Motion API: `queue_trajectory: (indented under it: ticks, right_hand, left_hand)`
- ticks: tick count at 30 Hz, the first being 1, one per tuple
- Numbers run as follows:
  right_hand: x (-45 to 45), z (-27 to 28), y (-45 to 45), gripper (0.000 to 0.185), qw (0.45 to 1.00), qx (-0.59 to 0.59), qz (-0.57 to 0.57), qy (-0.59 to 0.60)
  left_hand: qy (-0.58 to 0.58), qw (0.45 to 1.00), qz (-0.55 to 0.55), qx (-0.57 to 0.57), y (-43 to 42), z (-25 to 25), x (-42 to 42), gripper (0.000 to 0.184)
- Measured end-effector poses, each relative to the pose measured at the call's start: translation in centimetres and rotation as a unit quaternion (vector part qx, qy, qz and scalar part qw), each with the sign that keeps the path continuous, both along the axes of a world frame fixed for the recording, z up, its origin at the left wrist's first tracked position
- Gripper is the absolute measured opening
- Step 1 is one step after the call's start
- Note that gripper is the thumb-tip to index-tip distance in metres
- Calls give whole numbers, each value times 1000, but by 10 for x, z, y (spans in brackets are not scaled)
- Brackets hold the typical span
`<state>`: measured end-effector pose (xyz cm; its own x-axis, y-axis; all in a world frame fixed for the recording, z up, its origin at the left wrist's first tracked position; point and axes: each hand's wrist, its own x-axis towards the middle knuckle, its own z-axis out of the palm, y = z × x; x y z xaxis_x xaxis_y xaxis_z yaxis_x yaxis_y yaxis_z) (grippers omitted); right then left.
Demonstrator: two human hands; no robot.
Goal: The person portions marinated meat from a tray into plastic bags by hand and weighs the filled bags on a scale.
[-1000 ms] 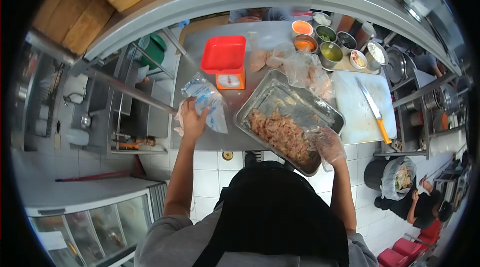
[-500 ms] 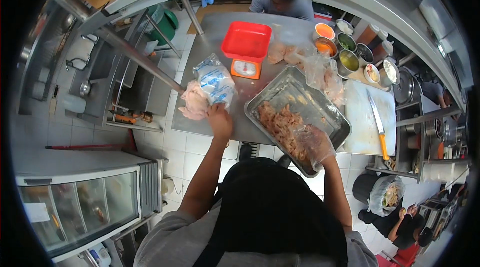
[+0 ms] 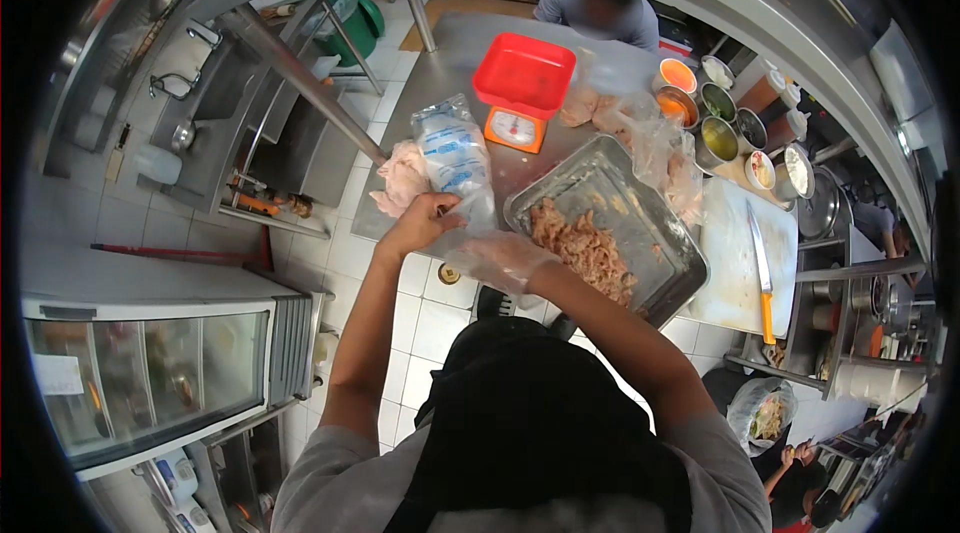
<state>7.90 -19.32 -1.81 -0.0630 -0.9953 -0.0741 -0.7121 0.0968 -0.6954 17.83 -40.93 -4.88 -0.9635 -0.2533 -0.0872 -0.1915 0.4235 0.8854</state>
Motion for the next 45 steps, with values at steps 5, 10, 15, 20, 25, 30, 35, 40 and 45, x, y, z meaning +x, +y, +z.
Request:
queue_trajectory:
  ticks: [5,10,15,20,25,30,35,40,45]
  right_hand:
    - [-7,-22,-63,35,992,121,31,19]
    - [-25,-57,-95,38,990,135,-29,20]
    - [-33,-56,-109,36,995,91,-40,-5]
    - [-24,-57,-106,36,971,186,82,129]
    - [12,3,-71,40,980,191,-48,42]
    - [4,-16,-69,45,981,104,-68,145]
    - [-3,-43,-79,39,976,48,-131,167]
    - [-13,-68,-110,29,960,174,-111,191]
    - [-17,-78,-115,27,950,163,-72,256]
  left_hand:
    - [20,1000,14,0,-10,-14,5,12]
    - [15,983,73,-170,-11,-3,7,14]
    - [73,995,65,36,-2,7,5,12]
    - [100,985,100,-101,-18,-15,10,14]
    - [82,985,152,10,-28,-48,5,12]
    - [62,986,112,111,-34,-46,2,10]
    - [50,987,88,126,-30,-20,9,19]
    - [-31,998,46,37,-16,-1,23,16]
    - [150,986,69,-31,-5,51,38,13]
